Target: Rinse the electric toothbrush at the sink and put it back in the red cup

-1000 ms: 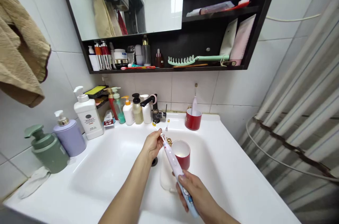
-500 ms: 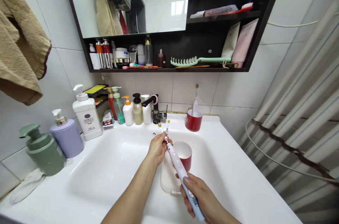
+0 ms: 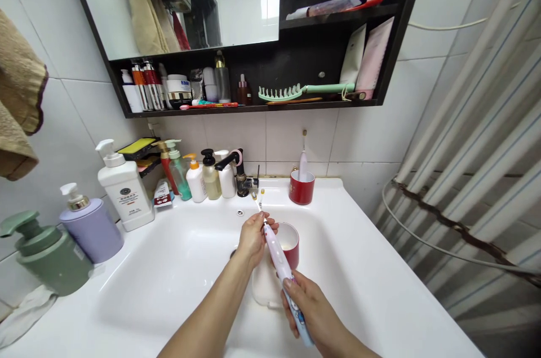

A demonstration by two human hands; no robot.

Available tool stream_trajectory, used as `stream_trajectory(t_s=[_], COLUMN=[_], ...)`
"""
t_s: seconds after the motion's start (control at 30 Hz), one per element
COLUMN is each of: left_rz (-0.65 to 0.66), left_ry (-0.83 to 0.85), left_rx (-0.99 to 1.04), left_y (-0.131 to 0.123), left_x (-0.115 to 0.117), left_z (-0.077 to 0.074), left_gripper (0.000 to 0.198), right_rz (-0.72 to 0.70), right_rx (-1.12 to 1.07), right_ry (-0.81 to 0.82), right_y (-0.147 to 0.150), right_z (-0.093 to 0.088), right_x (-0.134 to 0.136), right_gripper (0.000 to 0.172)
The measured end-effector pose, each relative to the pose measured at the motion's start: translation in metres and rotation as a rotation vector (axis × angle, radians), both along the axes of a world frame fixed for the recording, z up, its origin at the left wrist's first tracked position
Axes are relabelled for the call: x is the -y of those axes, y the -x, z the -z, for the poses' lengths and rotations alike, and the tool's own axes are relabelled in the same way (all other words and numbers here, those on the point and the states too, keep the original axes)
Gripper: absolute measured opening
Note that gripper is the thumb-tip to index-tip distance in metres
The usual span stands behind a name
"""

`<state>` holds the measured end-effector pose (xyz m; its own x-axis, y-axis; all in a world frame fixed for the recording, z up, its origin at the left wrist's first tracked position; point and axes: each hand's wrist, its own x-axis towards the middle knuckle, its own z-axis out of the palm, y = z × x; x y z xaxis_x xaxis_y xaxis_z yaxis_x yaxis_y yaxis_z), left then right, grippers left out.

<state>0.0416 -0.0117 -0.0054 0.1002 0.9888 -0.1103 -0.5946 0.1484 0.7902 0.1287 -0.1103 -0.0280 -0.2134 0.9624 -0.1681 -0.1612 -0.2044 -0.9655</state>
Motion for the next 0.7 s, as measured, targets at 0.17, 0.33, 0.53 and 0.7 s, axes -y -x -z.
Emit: stream_trajectory(t_s=[0.17,0.33,0.53,0.7], left_rz=[0.011,0.038,0.065,0.084], left_ry=[-0.017,-0.033,-0.045,-0.043], left_rx=[0.007,0.022,-0.019,-0.034], left_y=[-0.003,-0.005,-0.006,-0.004], left_x=[0.003,0.007,0.011,0.010], left_z=[-0.003,-0.008,-0.010,-0.012], left_gripper=[0.011,0.013,0.012,0.014], right_rz=[0.015,0.006,0.035,0.021], right_rx=[-0.001,-0.035,0.031,0.064], right_ry=[-0.024,-0.027,-0.066,-0.089], right_y=[0.001,0.002,0.002,0.002], right_z=[0.002,0.003,0.004,0.003], right_x=[0.001,0.000,0.001,-0.001], right_gripper=[0.028,0.028,0.030,0.030])
